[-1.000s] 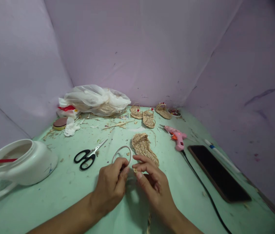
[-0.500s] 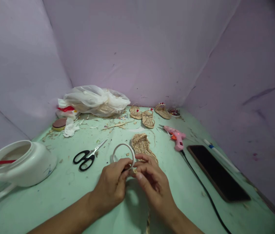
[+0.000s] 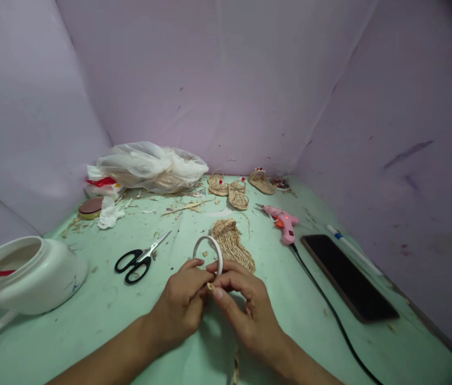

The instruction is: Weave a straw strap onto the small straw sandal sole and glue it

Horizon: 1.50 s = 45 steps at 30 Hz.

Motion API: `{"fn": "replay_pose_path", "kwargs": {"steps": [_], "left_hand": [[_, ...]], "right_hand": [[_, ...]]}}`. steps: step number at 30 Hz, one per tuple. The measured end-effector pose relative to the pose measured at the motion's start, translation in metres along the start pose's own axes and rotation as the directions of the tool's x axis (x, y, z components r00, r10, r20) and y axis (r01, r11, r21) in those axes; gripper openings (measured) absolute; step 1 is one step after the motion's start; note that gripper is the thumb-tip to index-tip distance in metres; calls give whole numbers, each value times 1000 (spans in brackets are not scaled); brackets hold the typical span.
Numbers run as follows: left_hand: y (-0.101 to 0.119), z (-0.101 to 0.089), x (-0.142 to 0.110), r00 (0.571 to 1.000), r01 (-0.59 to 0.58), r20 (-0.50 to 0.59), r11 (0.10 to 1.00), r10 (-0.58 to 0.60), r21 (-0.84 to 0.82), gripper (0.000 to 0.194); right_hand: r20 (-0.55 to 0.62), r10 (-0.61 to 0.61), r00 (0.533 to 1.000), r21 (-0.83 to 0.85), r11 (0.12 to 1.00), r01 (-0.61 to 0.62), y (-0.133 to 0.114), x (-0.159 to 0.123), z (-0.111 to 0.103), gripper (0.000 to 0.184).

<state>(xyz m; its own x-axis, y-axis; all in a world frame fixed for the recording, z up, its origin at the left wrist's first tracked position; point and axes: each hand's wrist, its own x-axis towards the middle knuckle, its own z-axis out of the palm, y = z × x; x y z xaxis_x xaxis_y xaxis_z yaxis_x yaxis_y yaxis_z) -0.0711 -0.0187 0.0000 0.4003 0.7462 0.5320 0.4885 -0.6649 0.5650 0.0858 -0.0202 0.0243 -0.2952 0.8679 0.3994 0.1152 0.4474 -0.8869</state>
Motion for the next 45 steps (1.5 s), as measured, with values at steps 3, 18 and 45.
{"fn": "replay_pose_path", "kwargs": {"steps": [3, 18, 45], "left_hand": [[0, 0, 0, 999, -14, 51, 999, 11, 47, 27], [5, 2, 0, 1000, 9, 27, 995, -12, 100, 19], [13, -14, 0, 922, -206, -281, 953, 265, 221, 30]], "right_hand": [[-21, 20, 1000, 25, 999, -20, 1, -1, -1, 11], [-88, 10, 996, -57, 998, -15, 8, -2, 1, 12], [-124, 265, 956, 354, 912, -207, 19, 7, -13, 17]]}}
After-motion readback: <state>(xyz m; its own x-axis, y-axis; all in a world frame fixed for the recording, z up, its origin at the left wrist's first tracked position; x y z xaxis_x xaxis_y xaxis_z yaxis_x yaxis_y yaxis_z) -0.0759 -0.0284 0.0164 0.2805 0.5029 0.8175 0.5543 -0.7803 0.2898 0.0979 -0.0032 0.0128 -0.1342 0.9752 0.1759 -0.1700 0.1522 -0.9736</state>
